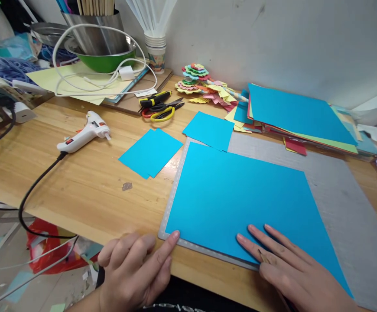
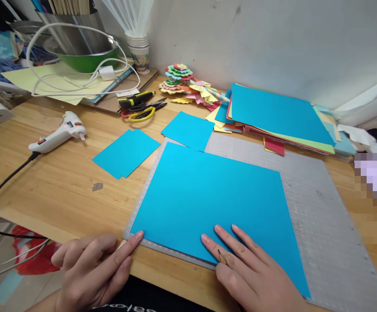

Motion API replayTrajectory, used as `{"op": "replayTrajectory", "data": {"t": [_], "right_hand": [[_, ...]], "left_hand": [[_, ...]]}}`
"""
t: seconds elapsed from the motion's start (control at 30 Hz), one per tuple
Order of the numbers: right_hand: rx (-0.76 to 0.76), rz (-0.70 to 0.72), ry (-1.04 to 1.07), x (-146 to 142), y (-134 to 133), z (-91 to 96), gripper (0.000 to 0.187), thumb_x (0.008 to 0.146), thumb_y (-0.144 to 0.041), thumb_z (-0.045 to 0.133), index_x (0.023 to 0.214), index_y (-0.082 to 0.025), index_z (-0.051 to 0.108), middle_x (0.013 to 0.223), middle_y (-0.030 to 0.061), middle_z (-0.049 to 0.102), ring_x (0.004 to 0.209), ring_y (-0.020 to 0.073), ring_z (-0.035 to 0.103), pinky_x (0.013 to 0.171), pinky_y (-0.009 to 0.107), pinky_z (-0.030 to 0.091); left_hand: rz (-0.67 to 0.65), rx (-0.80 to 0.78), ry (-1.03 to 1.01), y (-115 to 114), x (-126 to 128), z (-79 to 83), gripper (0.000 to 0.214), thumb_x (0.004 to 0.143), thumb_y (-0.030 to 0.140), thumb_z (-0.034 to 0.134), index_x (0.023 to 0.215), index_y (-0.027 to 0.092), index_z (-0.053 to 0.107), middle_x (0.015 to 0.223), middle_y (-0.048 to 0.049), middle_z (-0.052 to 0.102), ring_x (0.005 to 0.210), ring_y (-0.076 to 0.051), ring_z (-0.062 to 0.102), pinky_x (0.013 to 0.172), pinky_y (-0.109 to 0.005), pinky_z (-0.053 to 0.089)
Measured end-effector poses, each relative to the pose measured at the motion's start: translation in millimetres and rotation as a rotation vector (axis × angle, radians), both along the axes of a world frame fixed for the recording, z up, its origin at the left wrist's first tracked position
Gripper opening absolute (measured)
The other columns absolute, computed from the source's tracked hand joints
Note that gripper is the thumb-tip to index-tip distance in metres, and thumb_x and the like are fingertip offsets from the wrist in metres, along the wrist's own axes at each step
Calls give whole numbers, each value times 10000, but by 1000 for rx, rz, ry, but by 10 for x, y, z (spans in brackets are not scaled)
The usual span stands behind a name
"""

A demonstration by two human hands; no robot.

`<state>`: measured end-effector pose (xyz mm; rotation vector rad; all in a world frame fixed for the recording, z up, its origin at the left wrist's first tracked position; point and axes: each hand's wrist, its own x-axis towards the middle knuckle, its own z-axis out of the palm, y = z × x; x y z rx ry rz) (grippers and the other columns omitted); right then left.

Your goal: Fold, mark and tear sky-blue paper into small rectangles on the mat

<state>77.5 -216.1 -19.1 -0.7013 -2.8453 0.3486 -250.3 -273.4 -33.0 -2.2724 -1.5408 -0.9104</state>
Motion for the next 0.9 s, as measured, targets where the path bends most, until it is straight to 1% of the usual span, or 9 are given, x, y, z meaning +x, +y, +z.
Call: {"op": "replayTrajectory", "data": {"t": [0.13, 0.23, 0.37, 0.47, 0.57, 0.67, 0.77, 0.83, 0.9], "right_hand": [[-45, -26, -41, 25, -19, -10, 426, 955, -178, 472, 1353, -329, 493, 1449, -3, 452, 1330, 232, 403, 1080, 482, 404], [-66, -61, -36, 44, -43, -33, 411, 956, -213, 483, 1347, -338, 503, 1442, -5, 462, 1327, 247, 409, 1076, 506, 406], [-111, -174, -21, 54, -52, -50, 347, 955, -258, 493, 1271, -374, 580, 1363, -48, 550, 1248, 237, 516, 1043, 456, 468], [-99, -206, -36, 47, -54, -24, 338, 949, -251, 494, 1239, -382, 607, 1340, -63, 564, 1211, 241, 549, 1026, 430, 492], [-35, -170, -77, 26, -63, 15, 319, 941, -236, 500, 1196, -372, 635, 1357, -54, 539, 1207, 248, 548, 1032, 418, 487], [30, -119, -105, 3, -71, 40, 273, 935, -265, 511, 1147, -349, 660, 1373, -31, 518, 1221, 259, 532, 1037, 425, 478], [26, -107, -107, 2, -76, 42, 288, 928, -278, 520, 1177, -349, 646, 1384, -24, 508, 1234, 264, 517, 1040, 432, 473], [5, -113, -109, 17, -79, 29, 316, 923, -267, 529, 1207, -361, 630, 1394, -29, 498, 1242, 262, 508, 1044, 431, 468], [-5, -114, -111, 40, -86, 3, 325, 919, -256, 543, 1211, -369, 628, 1408, -32, 484, 1251, 263, 498, 1053, 431, 459]], "left_hand": [[36, -23, -75, -8, 30, -25, 293, 863, 204, 570, 1115, 276, 699, 688, -1, 575, 686, -164, 477, 638, -338, 296], [57, -31, -106, -13, 42, -38, 323, 840, 207, 587, 1130, 308, 690, 698, 1, 581, 682, -169, 477, 646, -347, 295], [37, -14, -58, 17, 30, -7, 306, 836, 189, 580, 1100, 288, 699, 690, 6, 574, 680, -156, 477, 633, -332, 302], [30, 6, -19, 25, 25, 9, 287, 840, 181, 571, 1076, 265, 710, 697, 0, 585, 677, -156, 469, 619, -325, 301], [49, -8, -27, 5, 32, -9, 305, 821, 179, 587, 1087, 262, 712, 737, -15, 627, 715, -174, 498, 645, -330, 325], [16, -2, -3, -5, 43, -22, 290, 825, 222, 579, 1082, 242, 710, 927, -27, 712, 903, -198, 568, 835, -360, 365], [-48, -14, 75, 25, 46, 5, 262, 844, 253, 538, 1046, 235, 705, 1189, 19, 692, 1172, -176, 522, 1121, -362, 181], [-69, -46, 109, 56, 46, 32, 244, 845, 253, 527, 1016, 237, 700, 1271, 46, 651, 1272, -144, 462, 1180, -344, 66], [-76, -52, 112, 83, 48, 49, 229, 839, 245, 525, 990, 233, 696, 1292, 49, 636, 1313, -125, 434, 1194, -340, 34]]}}
